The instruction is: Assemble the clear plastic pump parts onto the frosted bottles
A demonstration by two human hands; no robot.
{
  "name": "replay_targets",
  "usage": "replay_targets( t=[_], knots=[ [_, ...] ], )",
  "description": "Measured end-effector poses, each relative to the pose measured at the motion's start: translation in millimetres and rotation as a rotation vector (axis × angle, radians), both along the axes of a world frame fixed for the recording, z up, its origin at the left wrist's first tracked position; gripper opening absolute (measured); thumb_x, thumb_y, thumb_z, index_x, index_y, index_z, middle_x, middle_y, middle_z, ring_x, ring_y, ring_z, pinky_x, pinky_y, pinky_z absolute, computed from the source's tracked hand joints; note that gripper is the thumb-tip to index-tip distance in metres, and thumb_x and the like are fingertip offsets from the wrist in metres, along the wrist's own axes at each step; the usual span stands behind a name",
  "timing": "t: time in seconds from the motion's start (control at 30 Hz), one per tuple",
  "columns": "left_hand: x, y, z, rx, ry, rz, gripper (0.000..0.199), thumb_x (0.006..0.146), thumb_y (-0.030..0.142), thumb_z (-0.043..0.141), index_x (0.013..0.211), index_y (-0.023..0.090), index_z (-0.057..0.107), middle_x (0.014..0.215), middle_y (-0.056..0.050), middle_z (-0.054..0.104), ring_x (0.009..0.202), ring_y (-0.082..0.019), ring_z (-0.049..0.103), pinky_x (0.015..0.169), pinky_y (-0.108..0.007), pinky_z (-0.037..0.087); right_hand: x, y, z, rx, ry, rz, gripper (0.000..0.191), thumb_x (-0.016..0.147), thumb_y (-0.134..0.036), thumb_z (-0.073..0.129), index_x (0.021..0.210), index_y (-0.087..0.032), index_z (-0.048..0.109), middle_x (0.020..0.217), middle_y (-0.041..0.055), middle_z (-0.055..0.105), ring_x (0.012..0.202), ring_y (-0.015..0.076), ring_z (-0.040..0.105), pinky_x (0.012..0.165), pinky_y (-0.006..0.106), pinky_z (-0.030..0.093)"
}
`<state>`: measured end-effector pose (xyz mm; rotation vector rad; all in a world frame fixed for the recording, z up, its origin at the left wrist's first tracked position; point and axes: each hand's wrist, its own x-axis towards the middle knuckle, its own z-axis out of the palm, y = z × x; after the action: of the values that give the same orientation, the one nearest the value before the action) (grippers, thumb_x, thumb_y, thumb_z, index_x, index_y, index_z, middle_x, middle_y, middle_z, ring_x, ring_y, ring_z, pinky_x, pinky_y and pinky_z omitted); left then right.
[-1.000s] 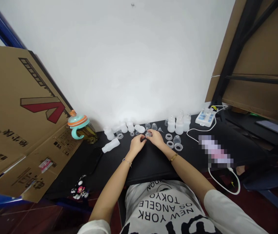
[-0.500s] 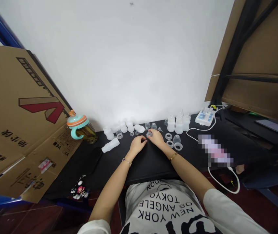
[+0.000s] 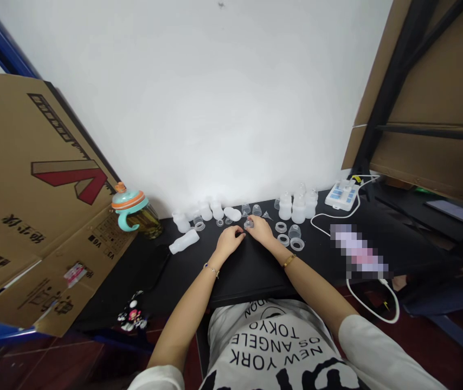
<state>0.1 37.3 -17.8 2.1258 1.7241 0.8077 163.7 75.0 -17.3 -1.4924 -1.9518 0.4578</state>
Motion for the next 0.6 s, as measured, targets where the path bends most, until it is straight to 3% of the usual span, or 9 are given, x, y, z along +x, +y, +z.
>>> replay_targets(
  t=[0.37, 0.5, 0.6],
  knots=[
    [2, -3, 4.4, -0.015, 0.024, -0.001, 0.016, 0.089, 0.025, 0.067, 0.101, 0.02, 0.075, 0.105, -0.007, 0.077, 0.099, -0.022, 0.069, 0.088, -0.031, 0.049, -1, 0, 0.4, 0.001, 0.016, 0.023, 0.048, 0.082, -0.01, 0.061, 0.129, -0.017, 0.064, 0.129, 0.0119, 0.07, 0.119, 0.0268, 0.065, 0.101, 0.036, 0.048],
    [2, -3, 4.5, -0.011, 0.027, -0.006, 0.015, 0.089, 0.025, 0.066, 0.1, 0.019, 0.075, 0.104, -0.007, 0.077, 0.097, -0.022, 0.069, 0.086, -0.031, 0.048, -2, -6, 11.3, 0.266, 0.196, 0.053, 0.051, 0.08, -0.01, 0.057, 0.13, -0.016, 0.063, 0.137, 0.0133, 0.065, 0.129, 0.0267, 0.057, 0.111, 0.04, 0.042],
    [2, -4, 5.8, -0.009, 0.014, -0.011, 0.015, 0.089, 0.026, 0.066, 0.1, 0.019, 0.074, 0.104, -0.007, 0.077, 0.095, -0.022, 0.069, 0.084, -0.03, 0.047, -2, -15, 20.8, 0.407, 0.282, 0.12, 0.038, 0.084, -0.01, 0.049, 0.115, -0.016, 0.07, 0.12, 0.0107, 0.072, 0.114, 0.0237, 0.063, 0.101, 0.035, 0.046]
  ],
)
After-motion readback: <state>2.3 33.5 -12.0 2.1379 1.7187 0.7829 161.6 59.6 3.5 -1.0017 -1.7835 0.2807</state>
